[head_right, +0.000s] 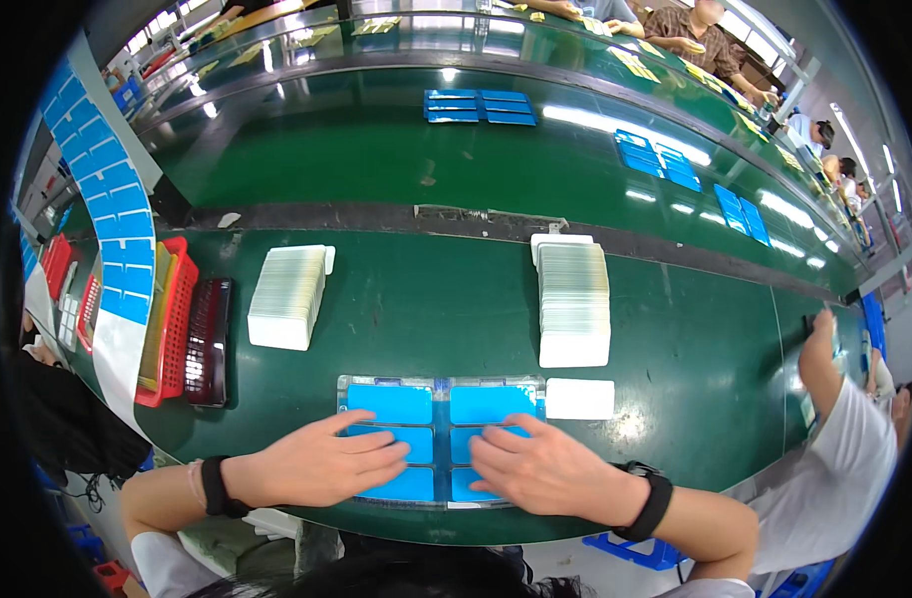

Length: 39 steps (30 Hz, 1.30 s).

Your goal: Peeling blue labels and applying them to white rectangular components on an assembly line.

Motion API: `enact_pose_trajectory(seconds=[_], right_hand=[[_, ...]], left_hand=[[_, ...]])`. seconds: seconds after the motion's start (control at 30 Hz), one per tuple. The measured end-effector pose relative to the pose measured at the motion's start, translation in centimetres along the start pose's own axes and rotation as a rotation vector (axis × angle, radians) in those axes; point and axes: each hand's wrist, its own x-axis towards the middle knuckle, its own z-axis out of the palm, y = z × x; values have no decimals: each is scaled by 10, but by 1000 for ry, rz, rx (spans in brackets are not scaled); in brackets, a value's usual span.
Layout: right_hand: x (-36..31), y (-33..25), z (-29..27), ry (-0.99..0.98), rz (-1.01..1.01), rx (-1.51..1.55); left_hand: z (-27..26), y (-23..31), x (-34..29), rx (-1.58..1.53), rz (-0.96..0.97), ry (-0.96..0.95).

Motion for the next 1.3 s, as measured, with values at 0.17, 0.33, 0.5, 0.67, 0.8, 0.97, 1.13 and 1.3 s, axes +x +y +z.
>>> enact_pose_trajectory(seconds=[0.17,0.33,0.5,0.67,0.8,0.97,1.13,1.3], right_hand=[[24,-4,4,128,-77,76],[4,29,-11,-39,56,15],[31,27,3,32,2,16],[32,22,-3,101,118,19],[8,13,6,43,372,-111],[12,3,13,103,445,-99],[19,4,5,191,510,45],[17,-3,-25,221,696,362]], left_hand=[[2,1,17,-112,5,28],[-10,-29,-12,-20,-125,-11],[8,-27,15,30,-38,56],[2,-24,11,21,-84,142],[-12,-31,-32,111,-342,64],[2,-37,-72,255,-577,45],[4,-16,-98,89,-827,160],[4,-11,-105,26,-758,57]])
